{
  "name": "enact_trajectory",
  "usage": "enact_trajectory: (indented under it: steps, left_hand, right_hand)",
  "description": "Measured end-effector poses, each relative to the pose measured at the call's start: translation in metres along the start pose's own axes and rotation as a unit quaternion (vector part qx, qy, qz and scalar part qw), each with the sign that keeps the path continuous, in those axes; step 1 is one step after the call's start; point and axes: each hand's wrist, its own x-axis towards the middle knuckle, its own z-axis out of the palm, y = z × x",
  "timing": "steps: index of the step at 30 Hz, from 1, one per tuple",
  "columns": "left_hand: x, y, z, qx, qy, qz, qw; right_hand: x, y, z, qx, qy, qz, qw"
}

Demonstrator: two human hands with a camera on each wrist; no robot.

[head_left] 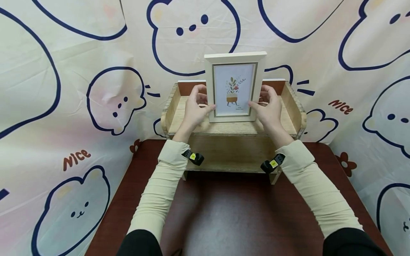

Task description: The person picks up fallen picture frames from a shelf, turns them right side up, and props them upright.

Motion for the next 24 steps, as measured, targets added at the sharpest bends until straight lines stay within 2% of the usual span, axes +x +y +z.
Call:
enact_trajectory:
  steps: [12,24]
  left_hand:
    - [-0.005,-0.001,0.001,0.019,-0.002,0.023,0.9996]
    - [-0.006,-0.001,0.002,0.013,0.000,0.026,0.9996]
  right_hand:
    - [0.000,-0.016,-0.005,0.028,0.019,-0.078,0.996]
    - [0.012,-0.049,-0.006,0.075,0.046,-0.102,0.991]
